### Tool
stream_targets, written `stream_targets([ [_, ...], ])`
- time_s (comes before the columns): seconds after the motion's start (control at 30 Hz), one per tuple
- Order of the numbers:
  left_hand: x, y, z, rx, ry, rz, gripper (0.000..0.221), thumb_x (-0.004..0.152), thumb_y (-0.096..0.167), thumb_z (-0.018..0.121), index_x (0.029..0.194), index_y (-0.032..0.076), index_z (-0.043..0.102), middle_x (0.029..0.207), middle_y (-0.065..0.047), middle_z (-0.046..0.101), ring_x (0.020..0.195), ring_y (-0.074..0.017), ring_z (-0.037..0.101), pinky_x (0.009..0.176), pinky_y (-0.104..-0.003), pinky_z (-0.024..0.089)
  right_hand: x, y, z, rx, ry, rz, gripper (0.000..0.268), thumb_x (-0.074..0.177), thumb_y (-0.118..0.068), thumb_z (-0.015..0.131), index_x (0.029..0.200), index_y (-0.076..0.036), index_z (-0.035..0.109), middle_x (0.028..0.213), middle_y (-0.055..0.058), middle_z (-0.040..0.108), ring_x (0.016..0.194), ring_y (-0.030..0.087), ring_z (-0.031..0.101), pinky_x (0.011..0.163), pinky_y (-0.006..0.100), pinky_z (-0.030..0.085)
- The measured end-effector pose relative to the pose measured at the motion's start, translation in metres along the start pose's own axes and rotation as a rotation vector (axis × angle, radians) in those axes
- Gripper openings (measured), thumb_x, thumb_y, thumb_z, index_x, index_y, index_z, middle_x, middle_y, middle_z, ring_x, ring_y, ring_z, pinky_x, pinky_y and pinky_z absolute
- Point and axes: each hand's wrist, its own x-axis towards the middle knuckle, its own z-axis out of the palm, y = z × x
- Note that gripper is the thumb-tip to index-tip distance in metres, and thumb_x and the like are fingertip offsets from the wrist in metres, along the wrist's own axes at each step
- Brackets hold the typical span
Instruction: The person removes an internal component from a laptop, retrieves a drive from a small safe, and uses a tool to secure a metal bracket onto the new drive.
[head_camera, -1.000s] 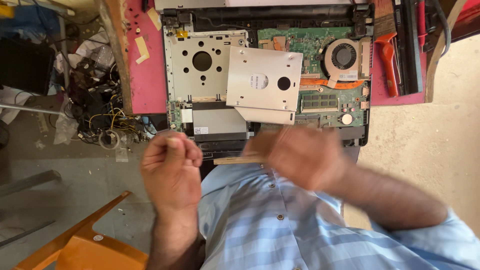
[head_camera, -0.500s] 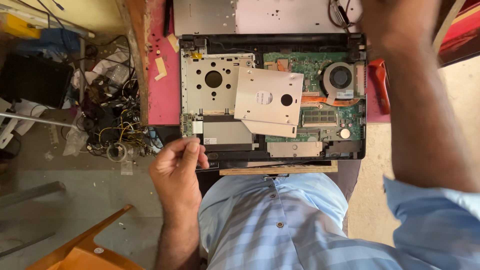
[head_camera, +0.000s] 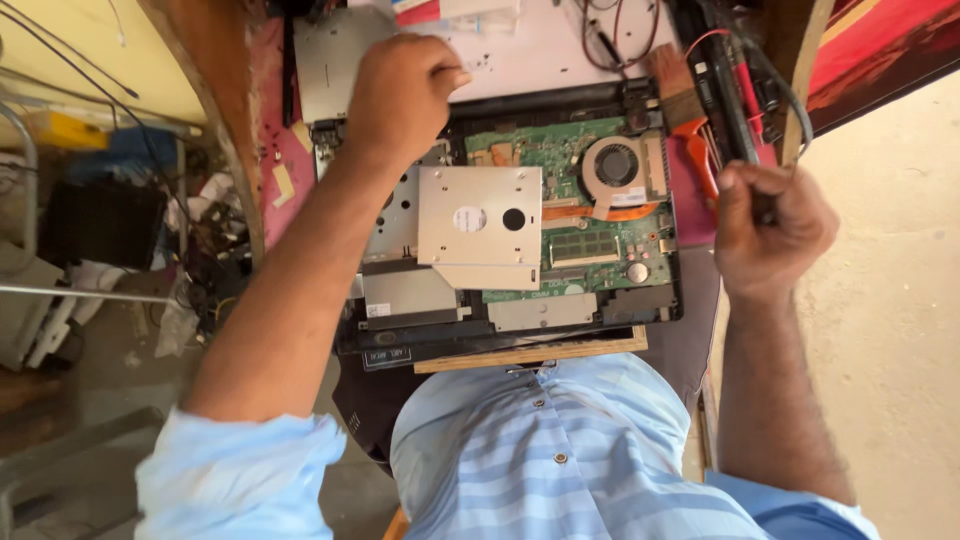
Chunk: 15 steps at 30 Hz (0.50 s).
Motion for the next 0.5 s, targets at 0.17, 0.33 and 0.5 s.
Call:
stream_targets([
  [0.17, 0.045, -0.010, 0.046, 0.051, -0.162, -0.093, 0.014, 0.087, 0.017, 0.084, 0.090, 0.005, 0.077, 0.084, -0.016, 0.074, 0.080, -0.0330, 0.071, 0.073, -0.043, 0.055, -0.025, -0.029, -0.031, -0.155, 0.047, 0.084, 0.007, 0.106, 0.000, 0.080, 0.103, -0.001, 0.074, 0.077, 0.001, 0.063, 0.062, 0.004, 0.050, 0.054, 0.021, 0.036],
  [0.33, 0.061, -0.007, 0.069, 0.113, -0.205, -0.080, 0.012, 0.090, 0.016, 0.081, 0.094, 0.005, 0.078, 0.089, -0.016, 0.075, 0.083, -0.0305, 0.074, 0.078, -0.042, 0.057, -0.078, -0.049, -0.072, -0.194, 0.046, 0.313, 0.008, 0.107, -0.001, 0.079, 0.102, 0.000, 0.073, 0.080, 0.001, 0.065, 0.062, 0.002, 0.046, 0.055, 0.018, 0.035],
  [0.5, 0.058, -0.004, 0.068, 0.145, -0.254, -0.072, 0.010, 0.091, 0.012, 0.079, 0.097, 0.005, 0.079, 0.094, -0.017, 0.076, 0.087, -0.0334, 0.072, 0.080, -0.045, 0.056, -0.130, -0.051, -0.085, -0.191, -0.005, 0.497, 0.008, 0.102, -0.001, 0.079, 0.099, -0.001, 0.072, 0.075, 0.000, 0.064, 0.061, 0.000, 0.048, 0.055, 0.018, 0.038],
])
